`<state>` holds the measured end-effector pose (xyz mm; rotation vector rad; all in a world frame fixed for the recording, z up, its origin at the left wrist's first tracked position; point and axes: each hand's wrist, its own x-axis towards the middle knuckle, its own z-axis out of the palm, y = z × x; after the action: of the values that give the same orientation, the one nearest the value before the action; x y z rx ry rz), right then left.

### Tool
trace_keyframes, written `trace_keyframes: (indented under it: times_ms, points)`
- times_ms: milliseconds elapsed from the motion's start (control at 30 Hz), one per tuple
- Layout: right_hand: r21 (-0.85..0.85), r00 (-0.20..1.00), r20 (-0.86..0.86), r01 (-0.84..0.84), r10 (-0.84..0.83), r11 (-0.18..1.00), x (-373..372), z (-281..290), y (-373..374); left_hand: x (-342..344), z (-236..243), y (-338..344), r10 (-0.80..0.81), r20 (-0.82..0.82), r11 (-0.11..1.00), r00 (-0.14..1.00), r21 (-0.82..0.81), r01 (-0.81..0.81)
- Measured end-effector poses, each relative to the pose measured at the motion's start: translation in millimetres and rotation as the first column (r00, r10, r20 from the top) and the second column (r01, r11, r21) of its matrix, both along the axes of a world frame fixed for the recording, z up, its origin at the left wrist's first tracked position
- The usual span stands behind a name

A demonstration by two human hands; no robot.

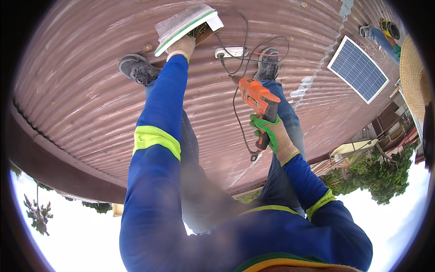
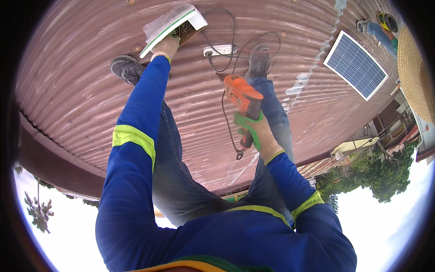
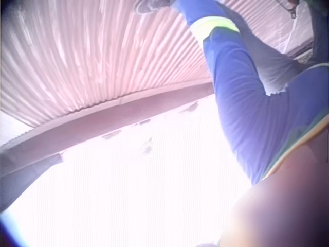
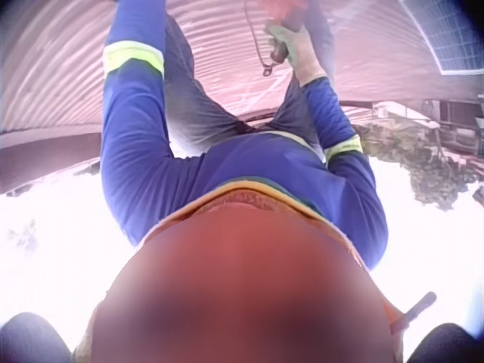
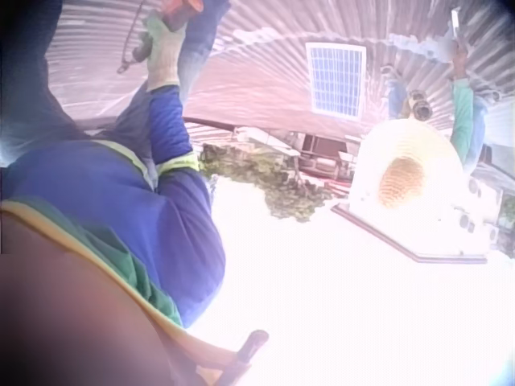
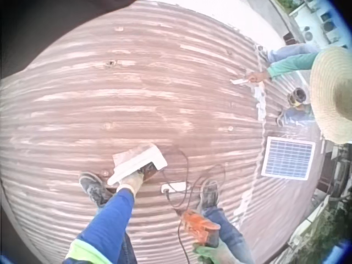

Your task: The person positions a solar panel on a corrugated metal roof and uses a corded drill to secure it with screws. The person also handles a small box of screws and briefly wipes the roof surface near the panel.

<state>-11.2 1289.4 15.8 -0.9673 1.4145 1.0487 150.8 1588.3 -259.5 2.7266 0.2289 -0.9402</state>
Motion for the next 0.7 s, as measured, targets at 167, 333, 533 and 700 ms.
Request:
trace_keyframes:
  times_ms: [167,333,533,700]
  points:
    - [0.059,0.999,-0.025,0.039,-0.037,0.998,4.4,-0.7,-2.6,11.8,46.4,-20.0,-0.095,-0.010,0.992,0.995,-0.079,0.094]
    - [0.059,0.999,0.001,0.049,-0.049,0.997,9.4,0.8,-1.8,39.0,124.5,-7.6,-0.334,0.359,0.905,0.872,-0.136,0.402]
    - [0.046,0.998,0.028,0.051,-0.052,0.998,14.2,-0.9,4.8,88.9,106.7,19.9,-0.399,0.032,0.917,0.916,0.021,0.398]
    - [0.056,0.998,0.037,0.045,-0.048,0.997,13.5,-5.2,12.2,76.0,115.4,89.3,0.030,-0.052,0.999,0.998,-0.034,-0.032]
